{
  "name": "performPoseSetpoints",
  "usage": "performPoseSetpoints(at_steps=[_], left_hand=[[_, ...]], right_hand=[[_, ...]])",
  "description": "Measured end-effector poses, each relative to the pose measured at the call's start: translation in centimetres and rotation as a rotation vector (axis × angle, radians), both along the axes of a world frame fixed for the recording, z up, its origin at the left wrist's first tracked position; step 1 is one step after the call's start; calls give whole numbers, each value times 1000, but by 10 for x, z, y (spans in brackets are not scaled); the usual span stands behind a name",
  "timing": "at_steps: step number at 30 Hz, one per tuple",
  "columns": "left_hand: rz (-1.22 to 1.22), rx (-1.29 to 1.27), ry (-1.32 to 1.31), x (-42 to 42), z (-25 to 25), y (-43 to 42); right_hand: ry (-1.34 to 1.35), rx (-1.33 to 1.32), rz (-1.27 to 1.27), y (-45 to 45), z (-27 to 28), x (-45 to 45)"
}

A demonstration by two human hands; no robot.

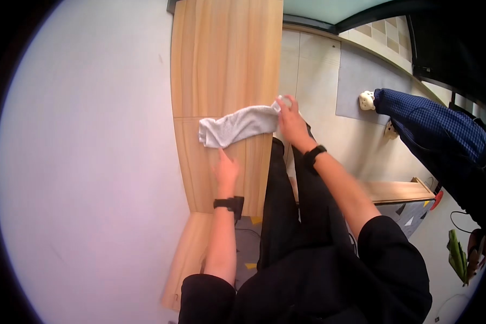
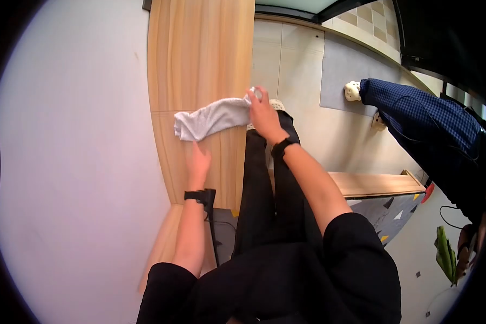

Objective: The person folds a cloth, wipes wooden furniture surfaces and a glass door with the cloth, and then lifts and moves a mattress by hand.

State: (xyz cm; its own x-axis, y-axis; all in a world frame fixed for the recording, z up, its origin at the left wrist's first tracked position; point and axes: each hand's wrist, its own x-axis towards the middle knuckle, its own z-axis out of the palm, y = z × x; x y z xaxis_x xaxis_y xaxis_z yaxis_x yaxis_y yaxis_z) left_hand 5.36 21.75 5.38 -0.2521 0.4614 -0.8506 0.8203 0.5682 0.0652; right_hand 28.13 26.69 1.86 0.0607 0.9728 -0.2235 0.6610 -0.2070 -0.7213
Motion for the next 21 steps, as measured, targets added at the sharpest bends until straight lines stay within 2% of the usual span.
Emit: performPoseSetpoints(at_steps=[1, 3, 5, 6, 8, 11, 13, 15, 16, 18, 21], left_hand=[[2, -5, 1, -8, -8, -1], [2, 598, -101, -23, -29, 4], [-242, 936, 31, -25, -26, 29], [-240, 925, 34, -27, -29, 40], [-521, 962, 144, -36, -38, 56], [-425, 848, -2, -49, -59, 61], [-404, 789, 43, -50, -53, 60], [-385, 742, 87, -52, -43, 60], [-380, 765, 95, -54, -40, 52], [-374, 795, 103, -60, -34, 38], [-326, 759, 29, -72, -28, 24]], right_hand=[[1, -5, 2, 3, -1, 2], [-16, 28, 52, 17, -7, 7], [38, 66, 102, 26, -22, 13], [93, 100, 144, 26, -31, 16], [67, 12, 184, 25, -38, 22], [-10, -96, 248, 23, -46, 34], [-52, -131, 261, 12, -52, 40], [133, 85, 219, 0, -51, 45], [133, 93, 219, -3, -40, 48], [323, -320, 133, -13, -20, 55], [255, -223, 146, -16, -4, 71]])
